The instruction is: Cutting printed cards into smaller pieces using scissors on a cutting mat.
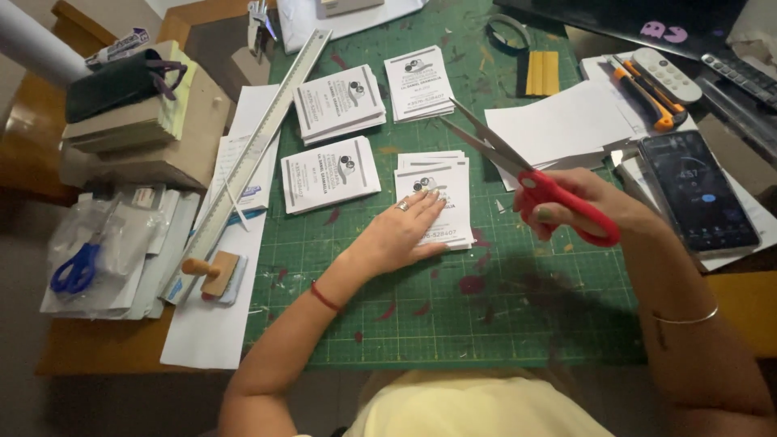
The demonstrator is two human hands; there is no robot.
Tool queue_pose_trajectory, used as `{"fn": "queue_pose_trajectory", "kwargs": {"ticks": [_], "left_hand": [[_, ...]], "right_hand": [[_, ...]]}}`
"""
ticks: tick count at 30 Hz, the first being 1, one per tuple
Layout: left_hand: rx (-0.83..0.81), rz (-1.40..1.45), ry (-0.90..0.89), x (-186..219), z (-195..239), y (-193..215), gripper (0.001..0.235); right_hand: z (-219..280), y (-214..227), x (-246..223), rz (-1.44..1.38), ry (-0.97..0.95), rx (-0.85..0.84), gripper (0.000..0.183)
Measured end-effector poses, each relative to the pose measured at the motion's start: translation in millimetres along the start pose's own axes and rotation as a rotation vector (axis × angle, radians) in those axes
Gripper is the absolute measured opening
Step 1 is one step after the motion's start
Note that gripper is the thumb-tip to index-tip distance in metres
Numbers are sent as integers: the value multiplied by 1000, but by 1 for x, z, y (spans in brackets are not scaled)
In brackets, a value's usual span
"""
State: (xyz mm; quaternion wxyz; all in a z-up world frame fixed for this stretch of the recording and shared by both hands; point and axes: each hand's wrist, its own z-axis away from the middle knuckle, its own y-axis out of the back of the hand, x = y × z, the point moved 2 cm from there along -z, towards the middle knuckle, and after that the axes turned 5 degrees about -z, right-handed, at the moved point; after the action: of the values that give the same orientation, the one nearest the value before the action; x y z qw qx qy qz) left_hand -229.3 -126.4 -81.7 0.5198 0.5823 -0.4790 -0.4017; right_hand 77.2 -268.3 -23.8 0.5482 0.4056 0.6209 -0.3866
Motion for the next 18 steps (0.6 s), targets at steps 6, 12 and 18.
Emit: {"fn": "queue_pose_trajectory", "kwargs": {"ticks": [6, 12, 18], "left_hand": [[160, 226, 75, -3, -4, 6, 37], [545, -140, 266, -31, -3, 1, 22], [782, 74, 373, -15, 4, 64, 18]], "right_hand": [[-2, -2, 5, 22, 52, 24, 42], [-22, -24, -1, 260, -25, 352, 40], [-34, -35, 5, 486, -180, 514, 76]]}}
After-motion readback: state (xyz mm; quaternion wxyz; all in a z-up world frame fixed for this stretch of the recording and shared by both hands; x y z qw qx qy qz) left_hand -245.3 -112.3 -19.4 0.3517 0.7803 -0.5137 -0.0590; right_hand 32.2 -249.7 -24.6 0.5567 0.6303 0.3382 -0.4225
